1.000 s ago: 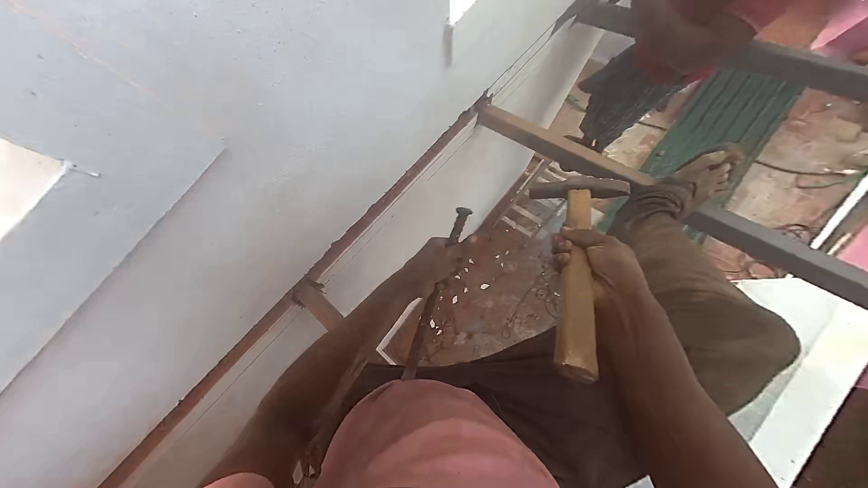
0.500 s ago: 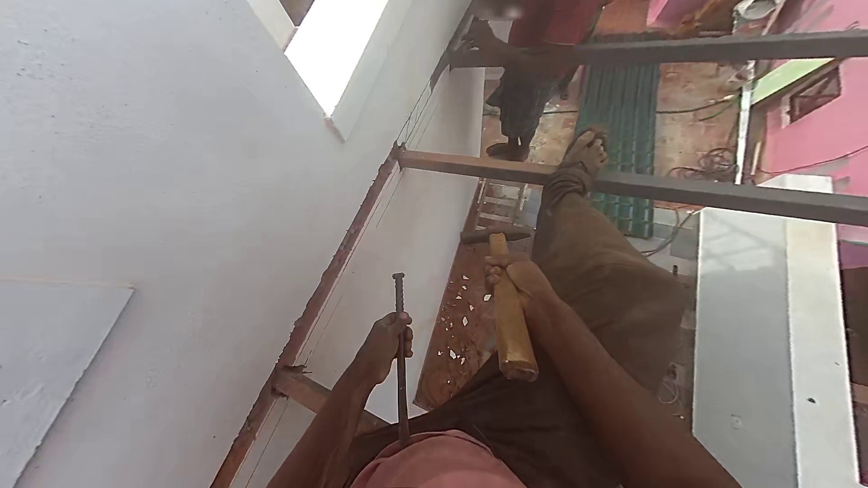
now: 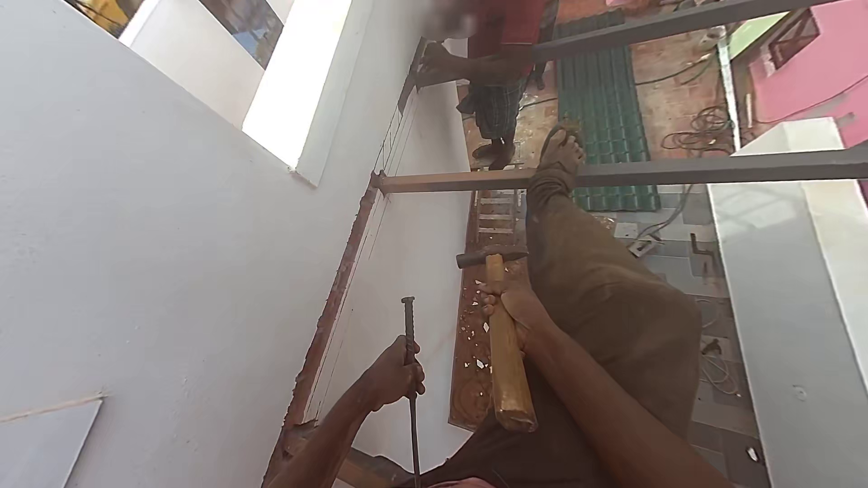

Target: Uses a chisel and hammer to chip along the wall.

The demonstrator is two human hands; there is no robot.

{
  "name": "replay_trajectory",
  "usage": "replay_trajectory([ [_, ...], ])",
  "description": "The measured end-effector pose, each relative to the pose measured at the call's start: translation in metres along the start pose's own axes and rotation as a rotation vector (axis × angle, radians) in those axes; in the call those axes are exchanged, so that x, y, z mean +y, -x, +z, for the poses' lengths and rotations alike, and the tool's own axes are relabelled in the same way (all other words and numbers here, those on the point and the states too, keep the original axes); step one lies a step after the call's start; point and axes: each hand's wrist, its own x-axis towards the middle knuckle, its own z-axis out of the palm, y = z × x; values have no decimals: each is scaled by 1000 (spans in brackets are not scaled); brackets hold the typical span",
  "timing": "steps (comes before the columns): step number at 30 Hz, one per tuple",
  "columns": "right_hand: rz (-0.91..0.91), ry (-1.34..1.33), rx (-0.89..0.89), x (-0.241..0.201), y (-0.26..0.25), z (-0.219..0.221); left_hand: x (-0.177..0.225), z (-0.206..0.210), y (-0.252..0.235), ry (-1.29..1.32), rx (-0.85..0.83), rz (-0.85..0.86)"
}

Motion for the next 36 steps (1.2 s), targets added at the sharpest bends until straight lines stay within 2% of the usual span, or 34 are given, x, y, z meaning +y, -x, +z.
replay_trajectory([
  [3,7,31,10,-5,-8,-11,52,-42,-7,-88,204,181],
  [7,5,58,84,-13,-20,-33,149,-123,-37,-260,500,510],
  [11,-37,182,147,-27,-27,-37,264,-193,-80,-555,600,778],
  [14,-136,329,109,-52,-23,-18,334,-223,-123,-801,610,839],
  [16,-284,416,86,-74,-22,9,362,-238,-156,-904,562,852],
  [18,-559,443,18,-97,-34,38,380,-248,-189,-954,508,868],
  [21,-1045,431,-140,-134,-86,79,390,-251,-227,-995,430,868],
  [24,-1251,372,-164,-158,-133,109,392,-251,-255,-1074,372,835],
  [26,-1294,310,-122,-150,-160,119,398,-253,-270,-1171,323,798],
  [31,-1192,227,-95,-99,-213,107,396,-261,-304,-1366,237,660],
  [36,-1078,280,-52,-81,-236,86,383,-275,-337,-1360,209,664],
])
